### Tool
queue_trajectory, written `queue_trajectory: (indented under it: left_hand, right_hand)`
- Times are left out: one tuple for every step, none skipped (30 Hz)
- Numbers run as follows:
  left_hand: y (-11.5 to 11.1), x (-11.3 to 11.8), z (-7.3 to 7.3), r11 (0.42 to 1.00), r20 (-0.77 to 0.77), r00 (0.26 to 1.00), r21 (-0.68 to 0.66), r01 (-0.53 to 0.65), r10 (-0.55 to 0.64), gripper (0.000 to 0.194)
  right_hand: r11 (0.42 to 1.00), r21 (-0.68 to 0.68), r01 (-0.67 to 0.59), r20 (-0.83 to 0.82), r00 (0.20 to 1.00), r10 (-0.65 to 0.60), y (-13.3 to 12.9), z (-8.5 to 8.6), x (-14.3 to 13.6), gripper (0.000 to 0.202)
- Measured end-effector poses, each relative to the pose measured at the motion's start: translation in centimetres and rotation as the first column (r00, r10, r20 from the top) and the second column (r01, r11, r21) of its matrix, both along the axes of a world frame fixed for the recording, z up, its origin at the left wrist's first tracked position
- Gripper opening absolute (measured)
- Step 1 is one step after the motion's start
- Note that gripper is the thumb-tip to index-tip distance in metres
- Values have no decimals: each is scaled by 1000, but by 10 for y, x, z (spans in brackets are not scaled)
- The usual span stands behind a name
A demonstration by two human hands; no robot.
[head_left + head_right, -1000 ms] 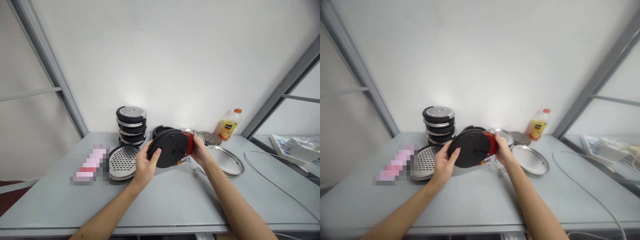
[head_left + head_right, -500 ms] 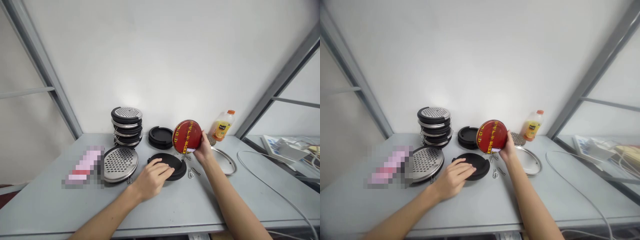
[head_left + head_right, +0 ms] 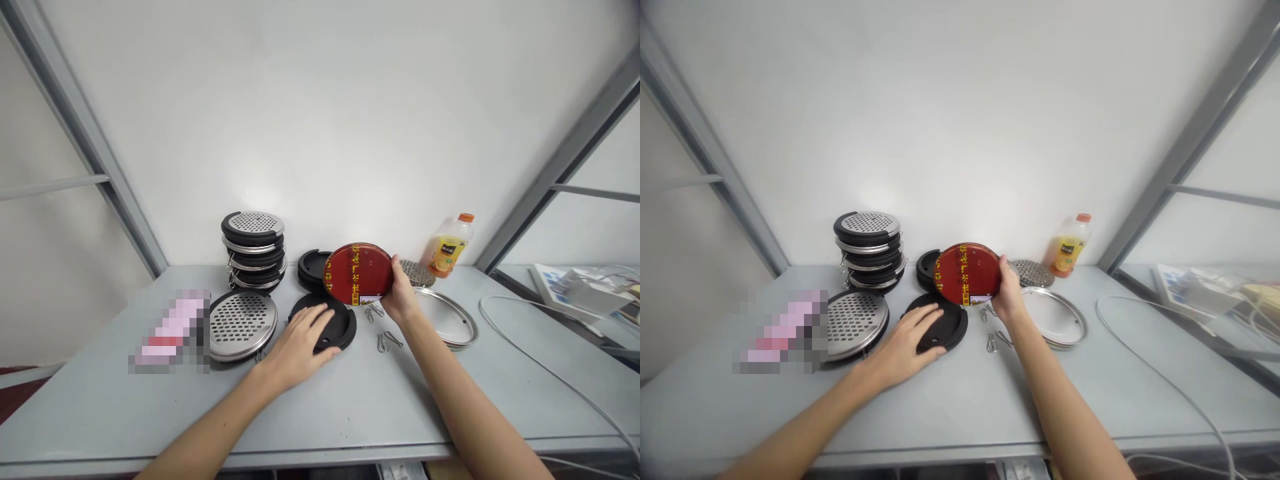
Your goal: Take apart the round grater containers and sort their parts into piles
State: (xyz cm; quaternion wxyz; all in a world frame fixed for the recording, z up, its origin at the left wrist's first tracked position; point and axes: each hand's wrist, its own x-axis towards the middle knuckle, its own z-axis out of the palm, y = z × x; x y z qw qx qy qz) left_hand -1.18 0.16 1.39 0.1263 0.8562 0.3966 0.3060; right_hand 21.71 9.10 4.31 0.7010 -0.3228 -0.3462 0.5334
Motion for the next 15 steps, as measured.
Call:
queue_trajectory:
  left_hand:
    - [0, 1, 0, 999, 58, 997, -16, -45, 46, 64]
    - [1, 2, 1, 996, 117, 989, -32, -86, 89, 69]
    - [2, 3, 1, 992, 175, 976, -45, -122, 128, 72]
    - [3, 3, 2, 987, 227, 961, -53, -151, 159, 75]
    - [4, 4, 2, 982, 275, 943, -55, -179, 188, 78]
    - [4, 5, 3, 977, 318, 924, -52, -208, 213, 83]
    - [4, 6, 3, 971, 357, 904, -45, -236, 237, 88]
    - [4, 7, 3, 964, 389, 884, -37, -264, 257, 93]
    - [4, 9, 3, 957, 411, 869, -29, -289, 275, 99]
    - [3, 10, 2, 950, 423, 859, -18, -311, 289, 104]
    - [2, 11, 2, 943, 428, 851, -9, -331, 303, 109]
    - [1, 12, 1, 936, 426, 846, -4, -352, 319, 114]
    - [0, 13, 0, 928, 423, 840, -1, -373, 338, 118]
    - [0, 14, 0, 918, 424, 831, -1, -396, 359, 121]
    - [0, 14, 0, 909, 429, 821, -5, -416, 378, 124]
  right_hand:
    - [999, 20, 26, 3, 1000, -26, -1, 0, -2, 39]
    - [998, 42, 51, 10, 999, -51, -2, -1, -4, 38]
    - [995, 68, 72, 23, 997, -74, -4, -2, -7, 36]
    - [991, 95, 89, 44, 995, -94, -6, -3, -11, 34]
    - [987, 122, 102, 77, 991, -112, -9, -4, -15, 33]
    - [983, 146, 111, 118, 985, -129, -13, -6, -19, 32]
    - [979, 165, 117, 166, 976, -144, -17, -7, -24, 31]
    - [977, 180, 112, 219, 964, -151, -22, -9, -30, 32]
    - [977, 188, 97, 266, 953, -146, -27, -10, -35, 31]
    - [979, 193, 71, 307, 943, -129, -32, -11, -41, 31]
    - [981, 192, 30, 345, 934, -96, -37, -12, -46, 31]
    - [983, 182, -24, 377, 925, -47, -43, -12, -52, 31]
    - [983, 166, -83, 402, 916, 10, -48, -11, -57, 30]
    - [978, 148, -145, 420, 905, 71, -52, -10, -62, 30]
    - [970, 138, -200, 434, 893, 123, -56, -9, -66, 29]
